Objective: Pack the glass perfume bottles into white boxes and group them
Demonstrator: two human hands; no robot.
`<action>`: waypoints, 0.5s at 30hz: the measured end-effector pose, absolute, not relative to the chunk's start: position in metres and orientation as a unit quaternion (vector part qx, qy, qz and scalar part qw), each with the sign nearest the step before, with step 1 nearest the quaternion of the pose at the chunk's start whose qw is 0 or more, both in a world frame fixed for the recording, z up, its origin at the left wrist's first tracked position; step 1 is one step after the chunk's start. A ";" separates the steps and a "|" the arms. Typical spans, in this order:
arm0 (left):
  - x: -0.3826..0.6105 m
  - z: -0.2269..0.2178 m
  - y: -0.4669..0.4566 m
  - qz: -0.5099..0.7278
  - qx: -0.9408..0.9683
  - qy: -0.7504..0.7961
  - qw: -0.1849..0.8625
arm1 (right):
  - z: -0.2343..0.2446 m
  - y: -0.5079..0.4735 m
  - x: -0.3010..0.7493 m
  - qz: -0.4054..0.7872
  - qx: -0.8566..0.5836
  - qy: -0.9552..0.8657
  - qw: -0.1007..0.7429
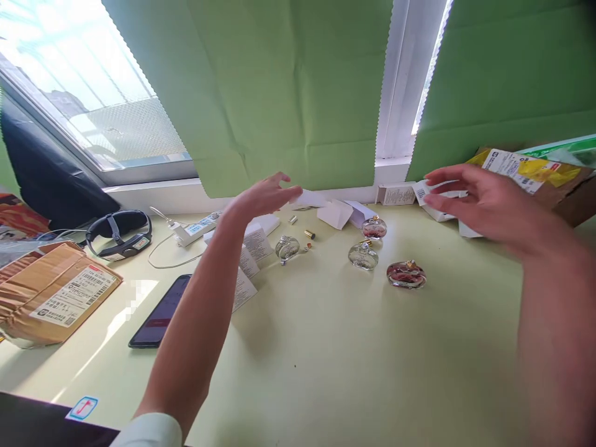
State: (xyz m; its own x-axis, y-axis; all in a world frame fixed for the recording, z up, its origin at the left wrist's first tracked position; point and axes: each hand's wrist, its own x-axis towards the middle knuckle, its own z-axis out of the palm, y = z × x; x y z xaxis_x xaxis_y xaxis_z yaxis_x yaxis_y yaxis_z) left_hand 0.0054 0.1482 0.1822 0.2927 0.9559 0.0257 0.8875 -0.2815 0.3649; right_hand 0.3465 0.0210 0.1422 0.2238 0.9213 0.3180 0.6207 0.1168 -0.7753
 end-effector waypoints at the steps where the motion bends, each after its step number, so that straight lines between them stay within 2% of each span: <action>1: -0.002 0.185 0.130 0.130 0.803 0.555 0.174 | 0.144 0.019 0.332 0.182 -0.623 -0.643 0.407; 5: -0.014 0.174 0.081 0.164 0.783 0.466 0.377 | 0.141 0.016 0.281 0.299 -0.500 -0.777 0.239; 8: -0.008 0.160 0.080 0.152 0.746 0.422 0.492 | 0.134 0.019 0.265 0.350 -0.472 -0.791 0.170; 11: -0.002 0.151 0.090 0.131 0.731 0.429 0.515 | 0.128 0.023 0.267 0.383 -0.482 -0.775 0.141; 15: -0.003 0.144 0.096 0.120 0.774 0.445 0.434 | 0.125 0.025 0.276 0.411 -0.505 -0.746 0.136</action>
State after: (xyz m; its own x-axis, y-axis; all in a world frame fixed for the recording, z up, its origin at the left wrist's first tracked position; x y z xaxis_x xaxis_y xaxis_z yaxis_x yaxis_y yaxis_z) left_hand -0.0025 0.0964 0.1437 0.5742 0.7938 -0.2005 0.5850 -0.2264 0.7788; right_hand 0.2764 0.0253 0.1250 -0.4524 0.8658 -0.2137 0.6428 0.1505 -0.7511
